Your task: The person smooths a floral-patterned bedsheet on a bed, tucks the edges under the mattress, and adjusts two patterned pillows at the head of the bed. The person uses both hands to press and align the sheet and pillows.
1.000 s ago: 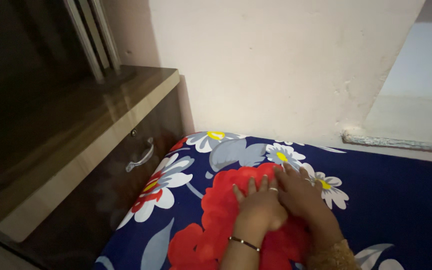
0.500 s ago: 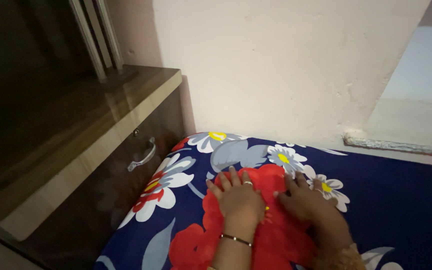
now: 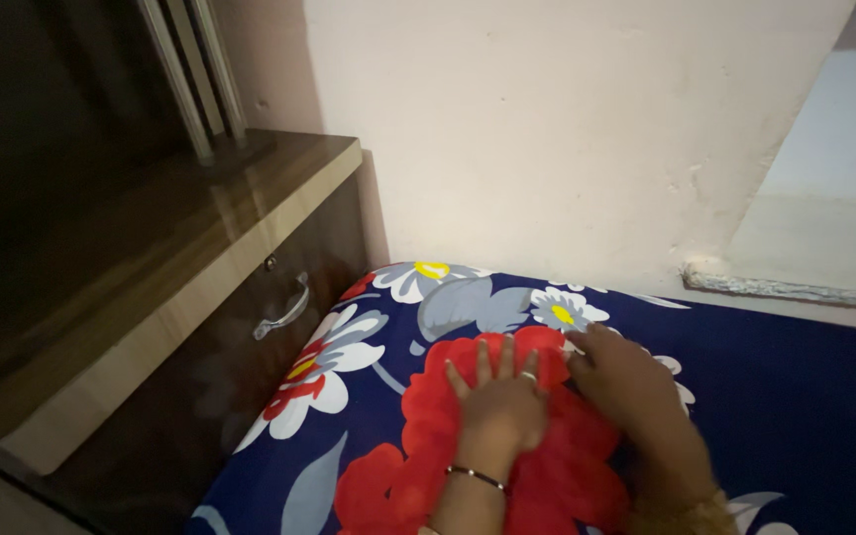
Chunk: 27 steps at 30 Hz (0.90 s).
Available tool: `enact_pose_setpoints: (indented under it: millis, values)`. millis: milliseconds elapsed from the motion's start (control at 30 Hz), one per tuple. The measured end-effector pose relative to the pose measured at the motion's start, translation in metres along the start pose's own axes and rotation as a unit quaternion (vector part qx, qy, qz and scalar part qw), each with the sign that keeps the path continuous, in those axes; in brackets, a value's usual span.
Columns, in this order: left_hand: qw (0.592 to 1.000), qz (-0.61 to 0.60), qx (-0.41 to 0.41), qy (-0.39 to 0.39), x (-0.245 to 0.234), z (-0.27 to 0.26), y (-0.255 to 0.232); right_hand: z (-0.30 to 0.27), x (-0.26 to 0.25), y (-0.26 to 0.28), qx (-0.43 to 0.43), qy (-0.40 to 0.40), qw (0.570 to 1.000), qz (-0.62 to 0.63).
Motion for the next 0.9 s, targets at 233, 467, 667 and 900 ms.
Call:
enact_pose_setpoints:
  millis: [233,467,667,900]
  values:
    - [0.993,-0.01,-0.086,-0.075,-0.025,0.002,0.032,-0.005,0.031,0.005,-0.081,0.154,0.985,0.015]
    - [0.992,-0.006,-0.077,-0.102,-0.046,-0.023,0.015,0.016,0.088,-0.017,0.02,0.144,0.986,-0.087]
    - [0.998,-0.036,0.019,-0.051,-0.006,-0.048,-0.04,0.019,0.075,0.0,-0.026,-0.15,0.97,-0.191]
    - [0.984,-0.073,0.029,-0.161,0.01,-0.083,-0.048,0.013,0.048,0.006,-0.006,-0.148,0.989,-0.013]
Point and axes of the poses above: each hand's wrist, its own z-axis towards the middle knuckle, its own x-axis out of the palm, y = z × x, the point moved 8 cm from there along z, towards the middle knuckle, and after that the axes turned 2 degrees about -z, right-handed, at the moved point
